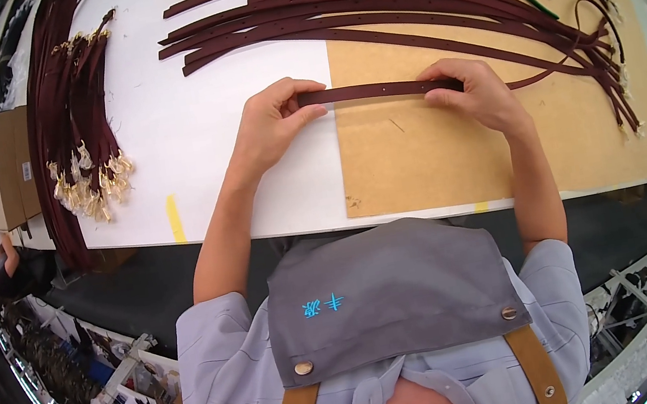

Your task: Assemble hardware components onto leather straps and organize them on a workspace.

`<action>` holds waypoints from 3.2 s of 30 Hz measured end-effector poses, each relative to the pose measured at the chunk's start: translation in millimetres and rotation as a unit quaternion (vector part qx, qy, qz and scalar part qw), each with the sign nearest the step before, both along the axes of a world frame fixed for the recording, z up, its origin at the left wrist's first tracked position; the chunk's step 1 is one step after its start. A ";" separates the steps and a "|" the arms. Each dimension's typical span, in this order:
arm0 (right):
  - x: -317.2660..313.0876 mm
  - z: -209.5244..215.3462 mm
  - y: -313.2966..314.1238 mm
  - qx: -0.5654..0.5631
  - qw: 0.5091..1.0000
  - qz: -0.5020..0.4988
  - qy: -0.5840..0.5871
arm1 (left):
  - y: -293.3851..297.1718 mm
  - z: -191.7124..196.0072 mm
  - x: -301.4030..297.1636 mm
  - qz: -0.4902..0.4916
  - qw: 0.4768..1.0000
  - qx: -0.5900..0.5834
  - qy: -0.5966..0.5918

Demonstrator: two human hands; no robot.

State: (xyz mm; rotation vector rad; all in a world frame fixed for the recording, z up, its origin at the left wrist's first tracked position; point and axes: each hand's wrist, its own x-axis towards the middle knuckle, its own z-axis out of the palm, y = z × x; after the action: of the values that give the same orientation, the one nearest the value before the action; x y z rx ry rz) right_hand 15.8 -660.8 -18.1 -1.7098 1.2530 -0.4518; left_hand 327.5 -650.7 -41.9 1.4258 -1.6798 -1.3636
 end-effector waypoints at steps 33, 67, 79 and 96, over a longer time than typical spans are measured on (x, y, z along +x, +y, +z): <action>61.1 -15.6 -9.1 0.202 0.971 0.015 -0.128 | -25.9 12.5 32.7 0.069 0.973 -0.220 0.022; 32.9 -12.9 -8.6 0.162 0.909 -0.025 -0.384 | -31.5 104.2 54.7 -0.189 0.969 -0.143 -0.073; 70.8 8.4 -20.9 0.176 0.954 -0.047 -0.236 | -41.4 39.4 -44.2 -0.138 0.968 -0.210 -0.014; 26.1 -8.8 -21.6 0.174 0.891 -0.036 -0.419 | -34.6 24.2 -47.6 0.020 0.912 0.026 0.408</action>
State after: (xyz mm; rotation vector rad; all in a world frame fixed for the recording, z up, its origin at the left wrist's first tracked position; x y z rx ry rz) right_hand 41.9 -682.4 -26.9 -0.9716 0.6927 -0.8407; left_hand 279.9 -685.3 -17.7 0.7159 -1.0508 -1.6662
